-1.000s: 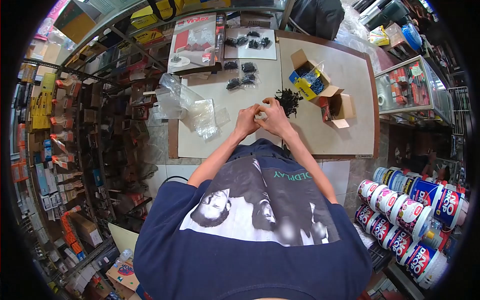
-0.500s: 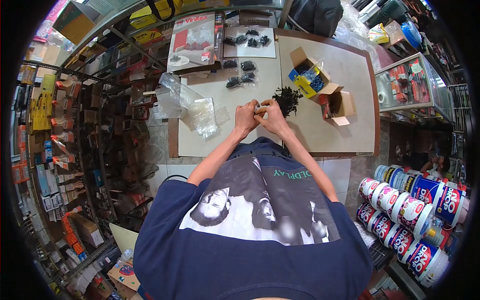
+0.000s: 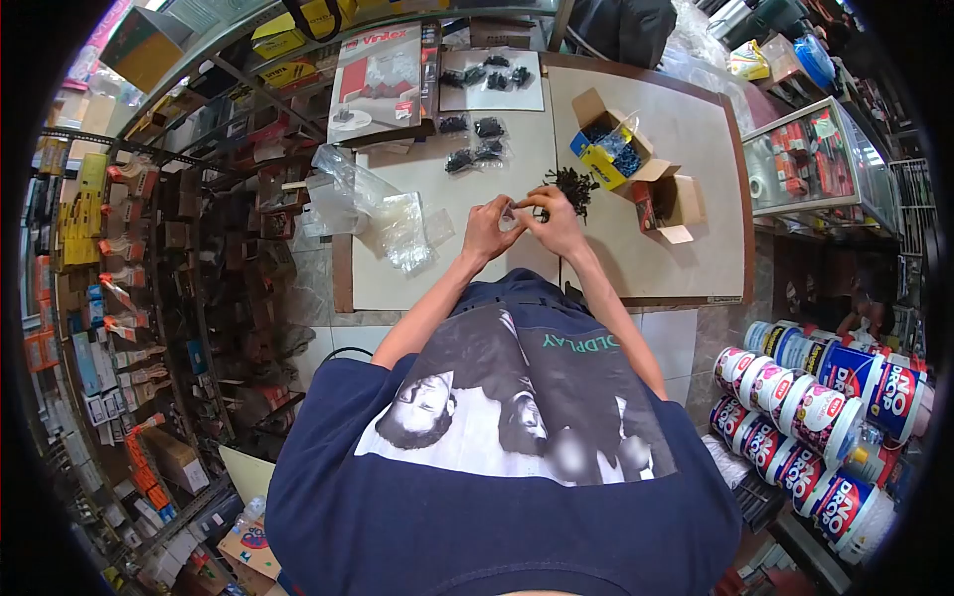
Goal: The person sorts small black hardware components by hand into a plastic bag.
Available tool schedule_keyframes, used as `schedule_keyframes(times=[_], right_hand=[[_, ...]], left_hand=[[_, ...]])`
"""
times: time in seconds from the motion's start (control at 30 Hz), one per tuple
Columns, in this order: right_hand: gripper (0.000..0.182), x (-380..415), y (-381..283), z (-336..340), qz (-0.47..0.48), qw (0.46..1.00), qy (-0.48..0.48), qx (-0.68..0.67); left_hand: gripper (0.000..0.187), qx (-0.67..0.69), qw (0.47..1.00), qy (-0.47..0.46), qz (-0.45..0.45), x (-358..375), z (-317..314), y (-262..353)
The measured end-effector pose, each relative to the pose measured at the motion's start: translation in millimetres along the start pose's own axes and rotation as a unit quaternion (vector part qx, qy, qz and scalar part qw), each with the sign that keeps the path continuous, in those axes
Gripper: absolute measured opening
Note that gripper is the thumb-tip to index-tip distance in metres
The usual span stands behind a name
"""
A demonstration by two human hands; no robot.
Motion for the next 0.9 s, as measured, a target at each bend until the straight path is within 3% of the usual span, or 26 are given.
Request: schedule_keyframes(times=[0.17,0.27,0.3,0.37,0.4,0.47,0.57,0.7,0.9], right_hand=[[0.025,12.0,11.5,-2.7,-0.050,0.997,-0.027,-0.044],[0.026,29.3,69.6,-0.8,-0.198,0.972,-0.002,-0.126],[0.026,37.7,85.4,-0.5,-0.199,0.972,-0.001,-0.126],[0.028,56.4,122.4,10.1,-0.254,0.966,0.036,0.004],[0.028,64.3,135.3,8.4,-0.255,0.966,0.037,0.005],[0.032,80.3,156.5,15.4,-0.270,0.950,0.074,0.136],[0.031,92.3,185.7,11.7,-0.326,0.939,0.079,0.074],[0.028,82.1,182.6,14.9,-0.324,0.938,0.041,0.117],[0.022,92.7,192.6,13.1,-0.340,0.937,0.057,0.055]], left_hand=[[0.038,0.026,0.999,-0.015,0.041,3.2,-1.1,-15.9],[0.044,0.014,0.993,-0.039,0.108,11.7,1.8,-29.3],[0.046,0.015,0.992,-0.053,0.117,17.0,-2.6,-38.8],[0.048,0.016,0.990,-0.067,0.125,23.4,-6.2,-48.0],[0.050,0.027,0.987,-0.077,0.140,27.2,-7.4,-50.8],[0.053,0.037,0.984,-0.088,0.153,31.1,-9.8,-57.9],[0.058,0.040,0.978,-0.115,0.167,36.7,-18.5,-73.1],[0.062,0.044,0.979,-0.123,0.154,42.2,-22.3,-83.4],[0.059,0.043,0.978,-0.145,0.146,45.1,-23.0,-86.9]])
Point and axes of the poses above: each hand's wrist, its own x-axis away from the middle knuckle, its own z-axis out of the back of the hand, y = z × x, the point moved 7 cm from there along -x, towards the middle knuckle, and after that the axes turned 5 degrees about z, right-handed, at the moved point
